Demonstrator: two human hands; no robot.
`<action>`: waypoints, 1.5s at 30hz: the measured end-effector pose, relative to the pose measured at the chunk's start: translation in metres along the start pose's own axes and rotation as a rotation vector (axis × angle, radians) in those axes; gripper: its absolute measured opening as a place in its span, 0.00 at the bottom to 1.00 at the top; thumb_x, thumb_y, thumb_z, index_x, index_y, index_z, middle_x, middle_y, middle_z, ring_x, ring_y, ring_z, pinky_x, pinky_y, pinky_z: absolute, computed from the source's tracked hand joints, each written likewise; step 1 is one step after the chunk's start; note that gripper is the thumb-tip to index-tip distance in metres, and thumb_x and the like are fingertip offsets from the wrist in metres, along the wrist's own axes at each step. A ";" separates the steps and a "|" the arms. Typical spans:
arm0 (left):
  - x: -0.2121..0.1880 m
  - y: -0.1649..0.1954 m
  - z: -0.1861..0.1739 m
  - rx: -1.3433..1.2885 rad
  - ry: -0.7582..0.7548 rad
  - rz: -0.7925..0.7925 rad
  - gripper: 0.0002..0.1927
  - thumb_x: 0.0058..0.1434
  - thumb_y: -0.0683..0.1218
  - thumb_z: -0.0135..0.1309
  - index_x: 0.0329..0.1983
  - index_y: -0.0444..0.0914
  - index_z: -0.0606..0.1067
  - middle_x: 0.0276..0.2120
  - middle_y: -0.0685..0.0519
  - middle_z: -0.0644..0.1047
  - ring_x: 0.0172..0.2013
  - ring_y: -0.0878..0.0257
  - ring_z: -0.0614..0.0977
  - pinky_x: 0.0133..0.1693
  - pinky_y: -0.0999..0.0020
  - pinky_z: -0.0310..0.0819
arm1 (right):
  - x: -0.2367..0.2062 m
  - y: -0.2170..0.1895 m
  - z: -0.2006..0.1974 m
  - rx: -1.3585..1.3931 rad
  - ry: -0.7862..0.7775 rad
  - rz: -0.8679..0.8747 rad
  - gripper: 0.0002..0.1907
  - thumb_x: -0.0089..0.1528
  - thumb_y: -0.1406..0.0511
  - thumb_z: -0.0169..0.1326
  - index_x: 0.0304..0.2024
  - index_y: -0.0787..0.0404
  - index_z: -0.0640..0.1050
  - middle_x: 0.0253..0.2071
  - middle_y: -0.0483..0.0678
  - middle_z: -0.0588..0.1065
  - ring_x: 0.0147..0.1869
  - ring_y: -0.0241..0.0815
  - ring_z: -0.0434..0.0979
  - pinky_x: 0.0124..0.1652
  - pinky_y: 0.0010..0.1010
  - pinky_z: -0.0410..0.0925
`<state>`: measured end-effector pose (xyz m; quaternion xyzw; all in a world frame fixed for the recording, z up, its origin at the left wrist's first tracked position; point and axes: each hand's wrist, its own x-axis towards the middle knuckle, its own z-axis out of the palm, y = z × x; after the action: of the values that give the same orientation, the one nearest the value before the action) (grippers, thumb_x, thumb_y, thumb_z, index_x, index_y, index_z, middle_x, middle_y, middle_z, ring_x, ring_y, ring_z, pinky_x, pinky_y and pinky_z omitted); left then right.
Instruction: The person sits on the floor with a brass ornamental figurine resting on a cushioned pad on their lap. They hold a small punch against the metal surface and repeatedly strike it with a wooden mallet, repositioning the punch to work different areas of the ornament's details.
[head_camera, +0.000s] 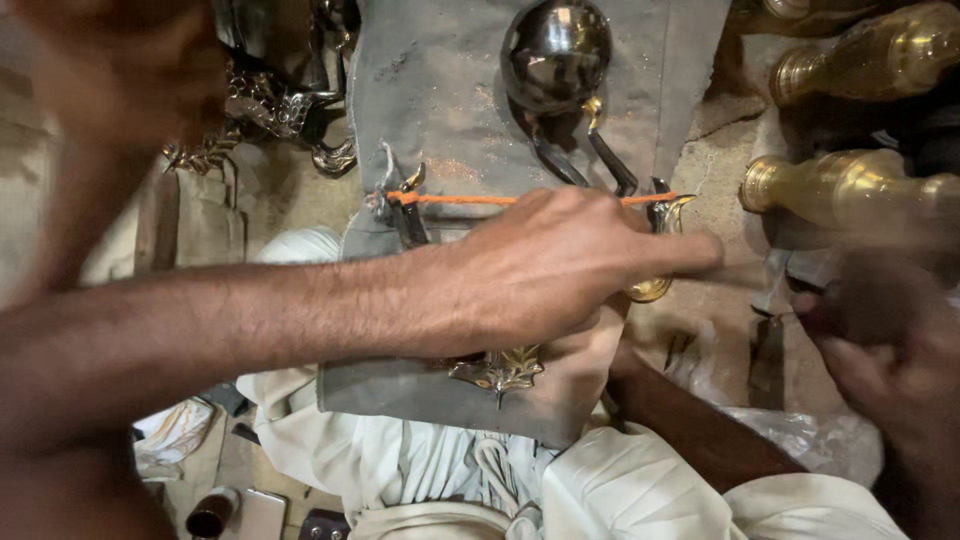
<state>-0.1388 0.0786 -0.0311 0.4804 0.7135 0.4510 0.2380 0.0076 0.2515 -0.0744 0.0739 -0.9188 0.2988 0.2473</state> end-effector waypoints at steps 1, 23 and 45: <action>0.000 0.002 0.001 -0.004 0.003 -0.051 0.21 0.59 0.43 0.53 0.56 0.48 0.70 0.23 0.49 0.77 0.25 0.52 0.80 0.31 0.50 0.78 | 0.000 0.001 -0.001 0.001 0.002 0.001 0.21 0.71 0.71 0.63 0.58 0.60 0.65 0.42 0.54 0.75 0.46 0.46 0.76 0.49 0.32 0.70; -0.015 0.023 0.028 -0.145 0.538 -0.347 0.22 0.63 0.38 0.58 0.59 0.34 0.65 0.33 0.44 0.79 0.34 0.50 0.85 0.36 0.57 0.79 | 0.003 0.017 -0.009 0.034 0.026 0.033 0.21 0.72 0.70 0.63 0.58 0.60 0.65 0.43 0.54 0.74 0.47 0.45 0.75 0.50 0.33 0.70; 0.023 -0.017 -0.013 -0.146 -0.091 0.102 0.28 0.56 0.34 0.60 0.60 0.45 0.71 0.35 0.53 0.83 0.36 0.58 0.88 0.33 0.54 0.79 | 0.007 0.022 -0.013 0.019 0.001 0.027 0.21 0.74 0.69 0.64 0.58 0.60 0.64 0.44 0.54 0.73 0.48 0.45 0.75 0.52 0.34 0.69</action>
<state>-0.1668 0.0913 -0.0378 0.5176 0.6419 0.4909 0.2812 0.0004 0.2768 -0.0735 0.0637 -0.9168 0.3107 0.2428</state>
